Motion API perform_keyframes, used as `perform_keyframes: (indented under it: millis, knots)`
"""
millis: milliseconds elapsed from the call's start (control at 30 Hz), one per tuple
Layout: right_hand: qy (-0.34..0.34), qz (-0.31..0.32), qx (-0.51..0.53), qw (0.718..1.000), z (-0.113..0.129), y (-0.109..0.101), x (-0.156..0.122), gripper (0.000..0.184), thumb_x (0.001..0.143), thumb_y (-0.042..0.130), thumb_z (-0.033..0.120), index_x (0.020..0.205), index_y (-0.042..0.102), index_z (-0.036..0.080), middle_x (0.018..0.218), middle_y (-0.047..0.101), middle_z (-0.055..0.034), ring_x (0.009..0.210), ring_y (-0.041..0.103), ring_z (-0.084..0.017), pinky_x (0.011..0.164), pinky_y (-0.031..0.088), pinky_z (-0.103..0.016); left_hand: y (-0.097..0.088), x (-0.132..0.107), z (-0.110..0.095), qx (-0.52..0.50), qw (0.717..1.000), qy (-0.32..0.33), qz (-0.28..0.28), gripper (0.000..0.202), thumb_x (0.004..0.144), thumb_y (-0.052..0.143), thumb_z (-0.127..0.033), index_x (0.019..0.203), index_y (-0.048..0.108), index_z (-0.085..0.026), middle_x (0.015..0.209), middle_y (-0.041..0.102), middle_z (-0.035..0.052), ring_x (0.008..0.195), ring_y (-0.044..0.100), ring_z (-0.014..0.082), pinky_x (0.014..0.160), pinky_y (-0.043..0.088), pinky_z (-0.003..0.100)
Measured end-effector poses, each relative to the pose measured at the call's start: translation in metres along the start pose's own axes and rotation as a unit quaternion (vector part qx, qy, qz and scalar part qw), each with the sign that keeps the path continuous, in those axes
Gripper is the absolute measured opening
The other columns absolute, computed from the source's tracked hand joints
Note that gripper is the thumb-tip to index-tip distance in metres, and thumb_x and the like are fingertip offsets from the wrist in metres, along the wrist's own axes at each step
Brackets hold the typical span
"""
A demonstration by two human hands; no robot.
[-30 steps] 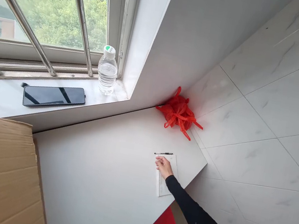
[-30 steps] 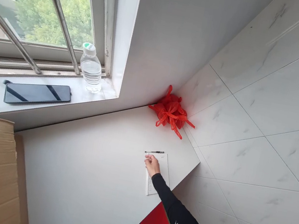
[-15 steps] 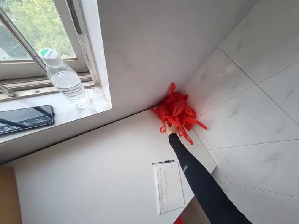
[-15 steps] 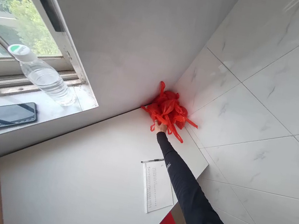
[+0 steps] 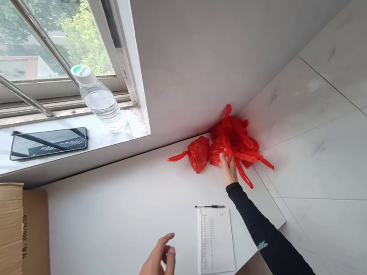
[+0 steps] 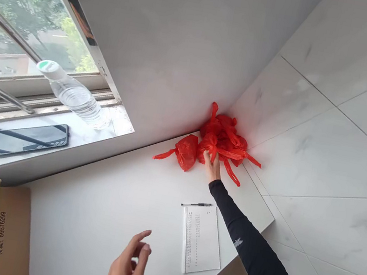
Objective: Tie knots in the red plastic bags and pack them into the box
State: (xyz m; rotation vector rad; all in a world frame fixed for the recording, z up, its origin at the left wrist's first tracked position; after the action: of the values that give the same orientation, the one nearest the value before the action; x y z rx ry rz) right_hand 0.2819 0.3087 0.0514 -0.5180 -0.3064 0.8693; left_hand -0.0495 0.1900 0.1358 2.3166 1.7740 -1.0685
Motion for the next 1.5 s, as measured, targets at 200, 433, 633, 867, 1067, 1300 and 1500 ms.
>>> perform_keyframes:
  millis: [200,433,633,867,1067,1300,1500]
  knots:
    - [-0.013,0.065,-0.041,0.997,-0.003,0.052,-0.015,0.065,0.071,0.073,0.047,0.126,0.054,0.016,0.14,0.048,-0.0188,0.134,0.038,-0.038,0.112,0.029,-0.055,0.056,0.002,0.031,-0.032,0.999,0.015,0.02,0.056,0.088,0.041,-0.065,0.112,0.067,-0.022,0.074,0.064,0.0073,0.064,0.06,0.0229,0.059,0.047,0.033]
    - [0.049,0.107,0.046,0.992,0.014,0.075,-0.01,0.039,0.074,0.065,0.04,0.106,0.058,0.019,0.118,0.059,-0.0161,0.117,0.052,-0.035,0.105,0.037,-0.054,0.054,0.001,0.094,-0.08,0.994,-0.069,0.026,0.045,0.086,0.049,-0.057,0.103,0.068,-0.02,0.072,0.062,0.0056,0.067,0.056,0.0222,0.064,0.045,0.034]
    - [0.094,0.218,0.201,0.95,0.019,0.061,-0.124,0.034,0.089,0.049,0.043,0.115,0.057,0.023,0.103,0.069,-0.0067,0.087,0.064,-0.023,0.077,0.053,-0.035,0.027,0.053,0.106,-0.335,0.931,-0.131,0.055,0.055,0.084,0.058,-0.06,0.116,0.064,-0.016,0.101,0.067,0.0138,0.093,0.062,0.0272,0.075,0.053,0.038]
    - [0.208,0.462,0.354,0.786,-0.016,0.069,-0.214,0.03,0.087,0.058,0.026,0.117,0.062,0.025,0.1,0.065,-0.0038,0.086,0.06,-0.02,0.081,0.05,-0.033,0.043,0.096,0.122,-0.424,0.902,0.009,0.083,0.05,0.084,0.069,-0.046,0.126,0.055,-0.023,0.121,0.066,0.0114,0.11,0.063,0.0283,0.088,0.053,0.037]
    - [0.012,0.463,0.249,0.85,-0.037,0.059,-0.212,0.048,0.092,0.057,0.034,0.138,0.046,0.031,0.14,0.05,-0.0078,0.127,0.049,-0.026,0.109,0.04,-0.044,0.054,0.096,0.152,-0.282,0.949,0.138,-0.005,0.038,0.084,0.069,-0.042,0.113,0.059,-0.02,0.109,0.07,0.0087,0.094,0.067,0.0243,0.078,0.054,0.033]
    - [-0.184,0.37,0.14,0.9,-0.052,0.022,-0.223,0.035,0.092,0.06,0.031,0.126,0.057,0.033,0.116,0.063,-0.0041,0.101,0.062,-0.022,0.096,0.05,-0.04,0.091,0.048,0.141,-0.201,0.962,0.179,-0.05,0.034,0.086,0.063,-0.04,0.112,0.064,-0.018,0.103,0.071,0.008,0.092,0.067,0.0235,0.081,0.054,0.035]
    - [-0.117,0.357,0.166,0.912,-0.09,-0.013,-0.228,0.015,0.093,0.058,0.036,0.095,0.067,0.024,0.089,0.07,-0.002,0.077,0.063,-0.018,0.067,0.053,-0.03,0.117,0.011,0.148,-0.148,0.974,0.169,0.024,0.035,0.09,0.058,-0.044,0.112,0.067,-0.018,0.107,0.071,0.0122,0.095,0.067,0.029,0.079,0.055,0.041]
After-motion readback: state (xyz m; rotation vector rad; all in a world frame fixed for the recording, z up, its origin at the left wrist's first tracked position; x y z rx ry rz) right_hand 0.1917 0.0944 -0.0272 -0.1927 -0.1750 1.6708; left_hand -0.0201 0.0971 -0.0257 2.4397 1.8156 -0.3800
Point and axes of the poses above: each hand's wrist, its own x-axis towards the middle knuckle, its own y-axis out of the palm, z = x × y, the point moved 3 cm from there along x, towards the middle knuckle
